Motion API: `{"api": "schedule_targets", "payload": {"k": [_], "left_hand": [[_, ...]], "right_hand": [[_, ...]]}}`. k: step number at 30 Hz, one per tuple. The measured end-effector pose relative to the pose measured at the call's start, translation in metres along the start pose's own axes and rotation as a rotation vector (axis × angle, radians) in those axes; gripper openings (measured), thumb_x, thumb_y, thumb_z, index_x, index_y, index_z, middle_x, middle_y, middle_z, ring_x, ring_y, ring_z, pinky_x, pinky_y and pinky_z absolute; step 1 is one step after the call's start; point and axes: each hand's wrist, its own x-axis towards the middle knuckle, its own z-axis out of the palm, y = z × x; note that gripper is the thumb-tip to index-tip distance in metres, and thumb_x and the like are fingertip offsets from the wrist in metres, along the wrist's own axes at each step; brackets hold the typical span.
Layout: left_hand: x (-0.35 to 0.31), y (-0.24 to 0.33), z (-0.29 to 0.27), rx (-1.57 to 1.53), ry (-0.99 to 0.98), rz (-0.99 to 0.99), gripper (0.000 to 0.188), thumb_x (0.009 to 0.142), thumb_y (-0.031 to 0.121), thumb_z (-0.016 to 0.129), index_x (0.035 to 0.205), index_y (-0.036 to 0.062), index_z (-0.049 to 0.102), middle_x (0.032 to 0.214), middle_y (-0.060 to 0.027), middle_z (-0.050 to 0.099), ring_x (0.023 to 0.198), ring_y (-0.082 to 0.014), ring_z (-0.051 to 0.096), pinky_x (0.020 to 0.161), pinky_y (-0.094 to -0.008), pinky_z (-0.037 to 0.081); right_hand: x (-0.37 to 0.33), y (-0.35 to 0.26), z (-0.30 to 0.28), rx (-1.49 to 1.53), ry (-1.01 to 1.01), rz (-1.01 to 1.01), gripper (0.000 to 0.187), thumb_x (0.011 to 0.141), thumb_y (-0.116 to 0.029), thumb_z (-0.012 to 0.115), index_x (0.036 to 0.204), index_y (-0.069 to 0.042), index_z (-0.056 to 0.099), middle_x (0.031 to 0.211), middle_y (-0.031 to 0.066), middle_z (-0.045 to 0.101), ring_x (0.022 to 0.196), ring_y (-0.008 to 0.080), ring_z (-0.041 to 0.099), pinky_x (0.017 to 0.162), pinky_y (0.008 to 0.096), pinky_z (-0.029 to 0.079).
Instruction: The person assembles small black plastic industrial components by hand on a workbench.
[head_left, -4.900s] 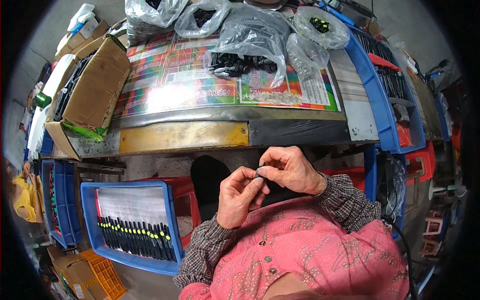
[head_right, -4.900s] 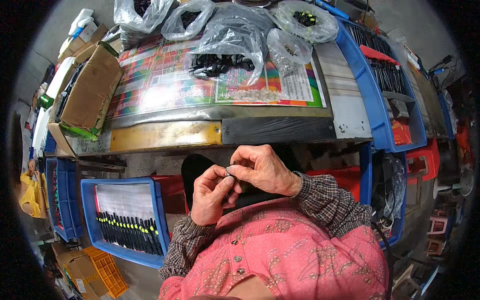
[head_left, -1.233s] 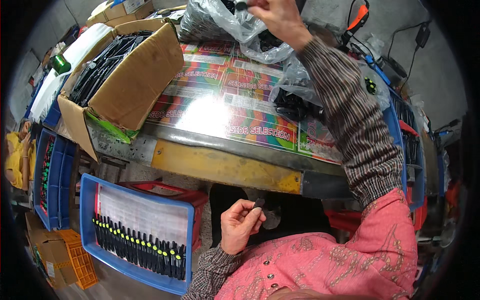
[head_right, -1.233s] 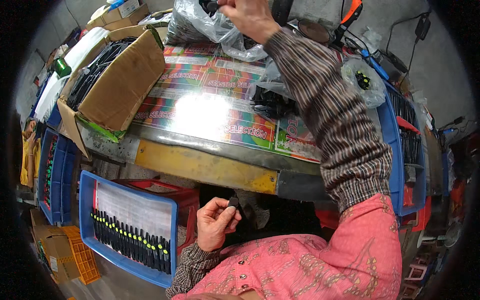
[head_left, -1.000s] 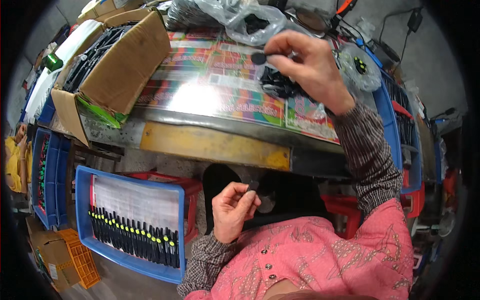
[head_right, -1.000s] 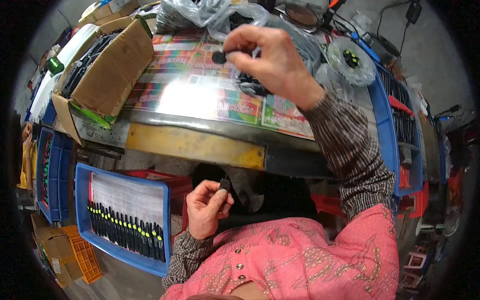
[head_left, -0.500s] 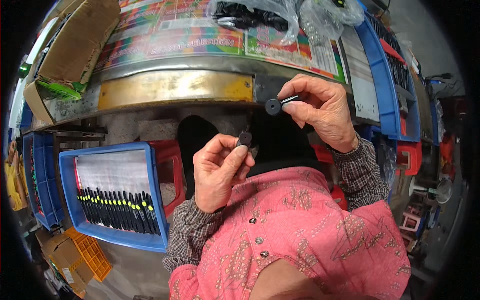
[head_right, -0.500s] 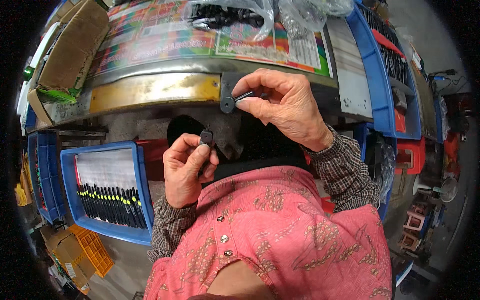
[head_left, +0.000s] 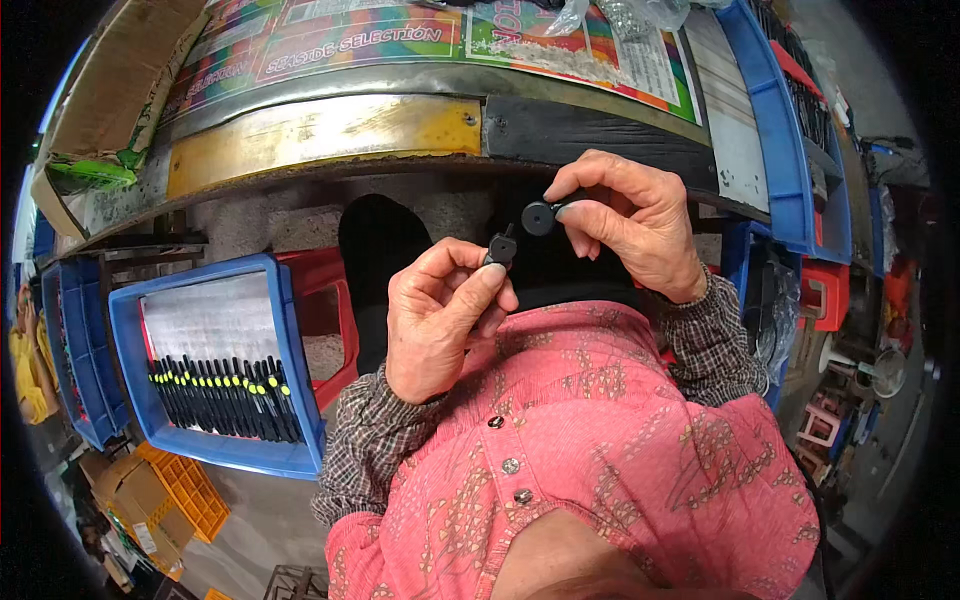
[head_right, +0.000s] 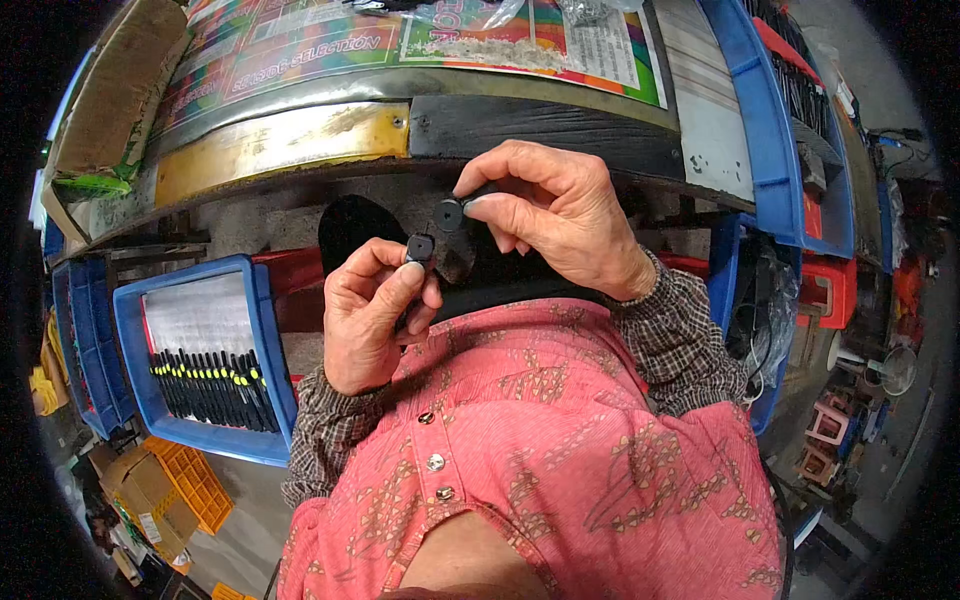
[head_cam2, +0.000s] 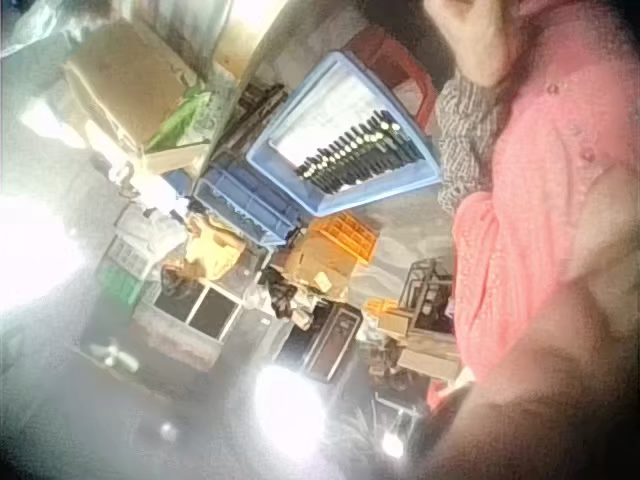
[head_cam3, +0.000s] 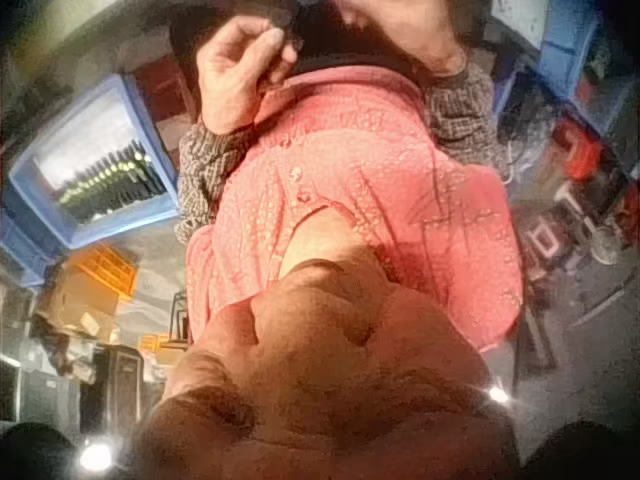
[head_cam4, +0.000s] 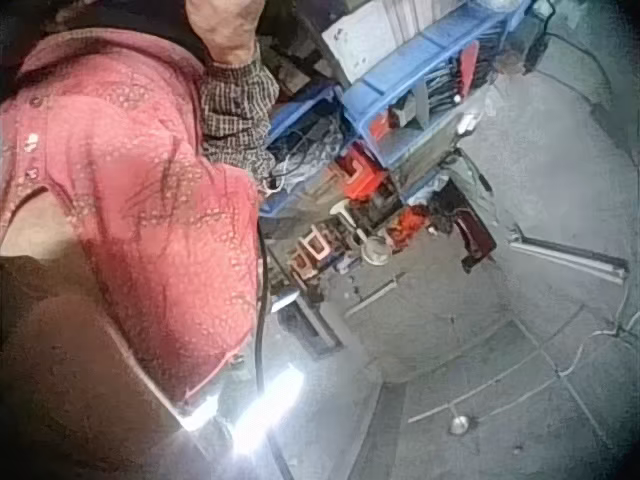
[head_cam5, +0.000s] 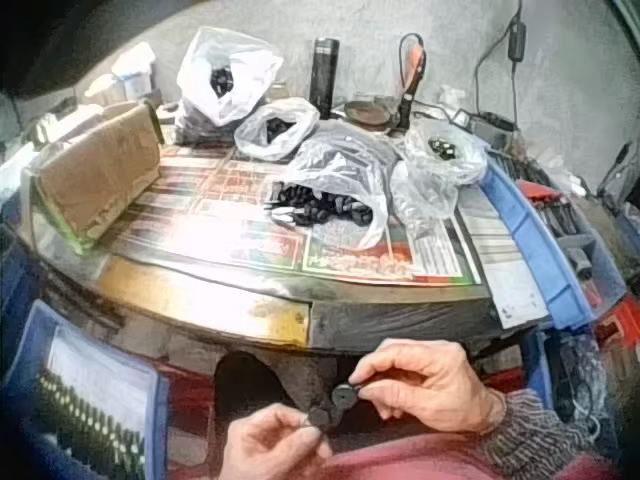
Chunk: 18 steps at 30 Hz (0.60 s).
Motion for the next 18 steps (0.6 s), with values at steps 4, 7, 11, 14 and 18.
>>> {"api": "schedule_targets", "payload": {"k": [4, 7, 11, 14, 18], "left_hand": [[0.003, -0.001, 0.001, 0.011, 0.01, -0.028, 0.008, 0.091, 0.005, 0.057, 0.094, -0.0017, 0.057, 0.071, -0.0068, 0.062, 0.05, -0.0048, 0.048, 0.042, -0.017, 0.034], [0.004, -0.001, 0.002, -0.025, -0.004, -0.075, 0.008, 0.091, 0.005, 0.057, 0.094, -0.0018, 0.056, 0.071, -0.0068, 0.062, 0.049, -0.0046, 0.048, 0.041, -0.0168, 0.034], [0.005, -0.003, 0.002, 0.013, -0.024, -0.071, 0.008, 0.091, 0.005, 0.057, 0.095, -0.0017, 0.056, 0.071, -0.006, 0.062, 0.048, -0.0039, 0.048, 0.041, -0.0165, 0.034], [0.006, -0.003, 0.002, 0.031, -0.032, -0.074, 0.008, 0.091, 0.006, 0.057, 0.095, -0.0016, 0.057, 0.071, -0.0053, 0.062, 0.049, -0.0033, 0.048, 0.041, -0.0162, 0.034], [0.004, -0.001, 0.003, 0.051, -0.04, -0.08, 0.008, 0.091, 0.006, 0.057, 0.095, -0.0017, 0.057, 0.071, -0.0042, 0.062, 0.051, -0.0025, 0.048, 0.044, -0.0157, 0.035]], "right_hand": [[-0.003, 0.005, -0.002, 0.03, -0.025, 0.084, 0.013, 0.087, -0.001, 0.059, 0.099, 0.001, 0.062, 0.072, 0.0009, 0.057, 0.059, 0.0041, 0.055, 0.051, 0.0168, 0.044], [-0.003, 0.01, -0.003, 0.052, -0.041, 0.035, 0.013, 0.088, -0.002, 0.058, 0.101, 0.001, 0.061, 0.072, 0.0004, 0.057, 0.06, 0.0043, 0.055, 0.052, 0.017, 0.045], [-0.003, 0.015, -0.004, 0.066, -0.067, 0.038, 0.013, 0.089, -0.002, 0.057, 0.101, 0.0, 0.061, 0.071, 0.0004, 0.058, 0.06, 0.0046, 0.055, 0.052, 0.0175, 0.045], [-0.003, 0.018, -0.006, 0.062, -0.088, 0.033, 0.013, 0.09, -0.003, 0.057, 0.102, 0.0, 0.061, 0.072, 0.0007, 0.058, 0.06, 0.0049, 0.055, 0.052, 0.0178, 0.045], [-0.001, 0.016, -0.008, 0.075, -0.114, 0.046, 0.013, 0.09, -0.003, 0.057, 0.101, 0.001, 0.061, 0.071, 0.0011, 0.057, 0.06, 0.0054, 0.056, 0.052, 0.0182, 0.046]]}}
